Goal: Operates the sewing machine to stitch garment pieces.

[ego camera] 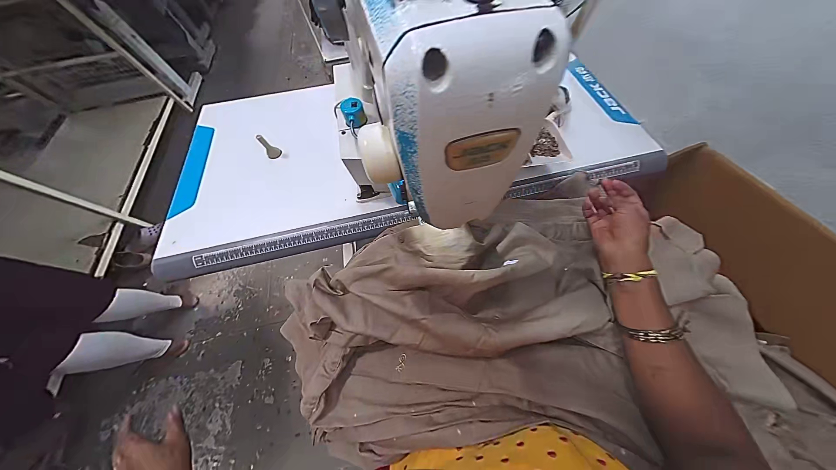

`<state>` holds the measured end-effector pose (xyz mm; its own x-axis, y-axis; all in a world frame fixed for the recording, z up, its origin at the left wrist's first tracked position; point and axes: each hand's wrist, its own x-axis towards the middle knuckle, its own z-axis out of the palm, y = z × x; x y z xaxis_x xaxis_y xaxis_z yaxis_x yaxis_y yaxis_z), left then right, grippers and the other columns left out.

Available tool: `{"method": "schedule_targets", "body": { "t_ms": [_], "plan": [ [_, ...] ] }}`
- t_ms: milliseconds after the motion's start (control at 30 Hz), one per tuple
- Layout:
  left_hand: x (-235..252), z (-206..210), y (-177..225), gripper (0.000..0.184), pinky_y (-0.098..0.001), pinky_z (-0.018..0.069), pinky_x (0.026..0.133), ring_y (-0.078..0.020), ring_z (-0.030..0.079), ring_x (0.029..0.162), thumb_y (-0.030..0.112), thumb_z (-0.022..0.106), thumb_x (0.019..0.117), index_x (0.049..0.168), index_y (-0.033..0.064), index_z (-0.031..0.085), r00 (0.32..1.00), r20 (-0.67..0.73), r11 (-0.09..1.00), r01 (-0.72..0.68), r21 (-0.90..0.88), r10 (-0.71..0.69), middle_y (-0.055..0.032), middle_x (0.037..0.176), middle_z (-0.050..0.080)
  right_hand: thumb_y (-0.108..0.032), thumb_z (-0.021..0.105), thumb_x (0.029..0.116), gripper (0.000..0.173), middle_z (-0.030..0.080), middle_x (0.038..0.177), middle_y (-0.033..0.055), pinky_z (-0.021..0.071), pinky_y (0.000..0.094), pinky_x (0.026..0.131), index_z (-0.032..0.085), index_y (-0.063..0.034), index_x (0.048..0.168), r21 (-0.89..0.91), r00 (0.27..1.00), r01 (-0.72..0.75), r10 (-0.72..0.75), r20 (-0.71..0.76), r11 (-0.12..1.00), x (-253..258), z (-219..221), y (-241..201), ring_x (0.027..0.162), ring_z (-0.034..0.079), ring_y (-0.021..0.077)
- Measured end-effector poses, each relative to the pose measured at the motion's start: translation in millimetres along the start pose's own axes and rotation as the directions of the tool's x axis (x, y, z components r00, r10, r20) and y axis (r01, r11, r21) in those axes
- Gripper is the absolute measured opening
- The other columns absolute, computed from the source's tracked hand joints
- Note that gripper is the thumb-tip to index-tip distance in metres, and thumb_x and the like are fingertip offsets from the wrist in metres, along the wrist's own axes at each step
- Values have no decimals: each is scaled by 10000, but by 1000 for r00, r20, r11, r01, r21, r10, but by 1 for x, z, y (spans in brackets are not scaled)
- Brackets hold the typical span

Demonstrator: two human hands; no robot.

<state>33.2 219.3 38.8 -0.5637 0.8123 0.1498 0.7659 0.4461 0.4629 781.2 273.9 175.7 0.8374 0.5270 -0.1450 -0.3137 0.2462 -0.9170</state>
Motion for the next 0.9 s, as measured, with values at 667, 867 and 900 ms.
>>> {"method": "schedule_targets", "body": {
  "t_ms": [667, 867, 900],
  "plan": [
    [-138, 40, 427, 486, -271, 548, 812, -78, 646, 938, 312, 458, 1030, 1323, -76, 471, 705, 310, 645, -269, -715, 638, -133, 1109, 635, -199, 631, 1012, 205, 701, 943, 156, 572, 530, 747, 742, -35, 1065, -405, 413, 905, -40, 910, 129, 3, 59, -11, 855, 704, 324],
    [-140, 40, 425, 509, -210, 527, 776, -20, 616, 870, 328, 458, 1014, 1303, -91, 463, 717, 302, 647, -266, -714, 628, -89, 1027, 620, -193, 654, 1000, 228, 665, 1109, 209, 575, 503, 752, 740, -1, 1088, -448, 432, 893, -187, 882, -53, 22, 97, 23, 1039, 666, 393],
    [-140, 40, 425, 526, -202, 527, 774, -10, 614, 867, 348, 456, 1016, 1299, -95, 458, 717, 297, 645, -273, -714, 631, -83, 1022, 620, -196, 644, 1007, 223, 665, 1100, 204, 569, 500, 739, 741, -2, 1054, -446, 428, 893, -182, 885, -67, 22, 98, 26, 1045, 657, 394]
  ]
}}
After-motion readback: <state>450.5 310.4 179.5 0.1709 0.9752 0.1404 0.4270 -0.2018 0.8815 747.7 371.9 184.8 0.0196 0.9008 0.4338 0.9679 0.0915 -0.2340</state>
